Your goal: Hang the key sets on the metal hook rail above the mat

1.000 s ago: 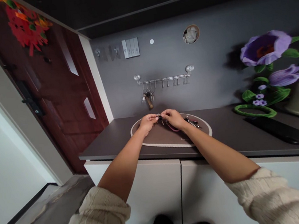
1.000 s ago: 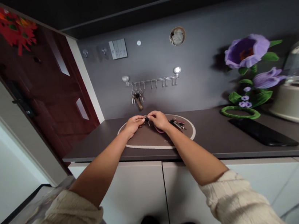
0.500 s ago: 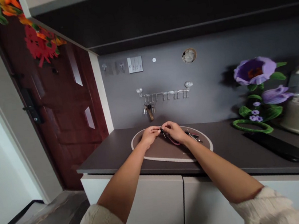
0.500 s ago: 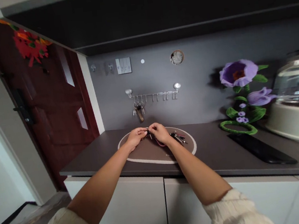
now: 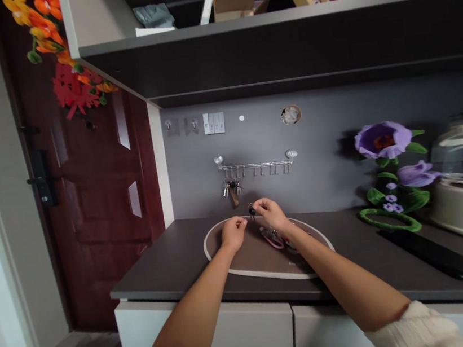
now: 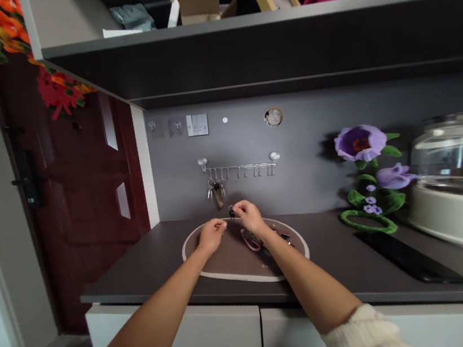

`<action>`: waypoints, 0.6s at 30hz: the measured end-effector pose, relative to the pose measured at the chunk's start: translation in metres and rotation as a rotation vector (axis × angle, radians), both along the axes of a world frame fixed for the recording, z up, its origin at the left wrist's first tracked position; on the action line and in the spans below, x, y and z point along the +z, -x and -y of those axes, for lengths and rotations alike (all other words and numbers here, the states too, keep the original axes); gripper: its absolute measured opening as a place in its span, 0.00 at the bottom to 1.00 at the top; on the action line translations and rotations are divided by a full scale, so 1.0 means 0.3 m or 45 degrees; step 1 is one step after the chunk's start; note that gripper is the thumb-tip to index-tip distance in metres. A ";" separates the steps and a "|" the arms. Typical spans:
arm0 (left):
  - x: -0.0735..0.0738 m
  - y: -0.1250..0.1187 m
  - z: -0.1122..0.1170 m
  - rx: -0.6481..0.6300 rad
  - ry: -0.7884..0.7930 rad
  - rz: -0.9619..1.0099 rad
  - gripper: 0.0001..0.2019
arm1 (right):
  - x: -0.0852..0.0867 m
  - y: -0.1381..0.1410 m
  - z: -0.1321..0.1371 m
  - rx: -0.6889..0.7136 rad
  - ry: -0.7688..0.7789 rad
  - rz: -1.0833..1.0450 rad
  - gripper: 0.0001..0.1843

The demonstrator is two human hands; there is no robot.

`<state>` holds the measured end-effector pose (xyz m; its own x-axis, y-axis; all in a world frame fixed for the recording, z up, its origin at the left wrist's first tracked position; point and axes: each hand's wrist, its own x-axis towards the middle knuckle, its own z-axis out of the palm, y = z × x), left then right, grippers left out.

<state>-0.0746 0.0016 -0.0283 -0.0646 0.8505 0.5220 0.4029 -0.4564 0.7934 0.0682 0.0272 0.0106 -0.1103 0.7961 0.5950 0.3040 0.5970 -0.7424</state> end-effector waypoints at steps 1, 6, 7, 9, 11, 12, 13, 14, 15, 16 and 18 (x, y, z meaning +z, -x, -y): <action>0.000 0.000 0.001 0.013 -0.001 -0.039 0.06 | 0.012 0.005 -0.007 0.004 0.022 -0.037 0.11; -0.003 -0.002 0.000 0.037 0.027 -0.140 0.07 | 0.082 0.036 -0.041 0.024 0.163 -0.230 0.10; -0.005 -0.002 -0.003 0.037 0.033 -0.143 0.07 | 0.098 0.041 -0.047 0.026 0.181 -0.258 0.10; -0.009 -0.003 -0.009 0.032 0.043 -0.132 0.07 | 0.131 0.052 -0.058 0.015 0.220 -0.302 0.07; -0.014 -0.002 -0.016 0.022 0.053 -0.110 0.07 | 0.165 0.063 -0.067 -0.020 0.249 -0.345 0.05; -0.016 -0.001 -0.019 0.017 0.056 -0.100 0.07 | 0.182 0.067 -0.072 -0.037 0.256 -0.364 0.04; -0.018 0.001 -0.022 0.013 0.057 -0.092 0.07 | 0.198 0.072 -0.077 -0.050 0.257 -0.380 0.03; -0.019 0.002 -0.023 0.010 0.058 -0.087 0.07 | 0.213 0.076 -0.083 -0.062 0.255 -0.393 0.03; -0.020 0.003 -0.025 0.007 0.059 -0.081 0.07 | 0.227 0.080 -0.090 -0.074 0.251 -0.402 0.03; -0.022 0.004 -0.026 0.003 0.061 -0.076 0.07 | 0.239 0.084 -0.098 -0.089 0.244 -0.405 0.03; -0.023 0.005 -0.027 -0.005 0.073 -0.068 0.07 | 0.257 0.092 -0.119 -0.136 0.220 -0.394 0.03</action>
<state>-0.0761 0.0098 -0.0353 -0.0349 0.8794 0.4749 0.4437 -0.4121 0.7958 0.0405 0.0628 0.0878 0.1426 0.8851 0.4430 0.1034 0.4318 -0.8960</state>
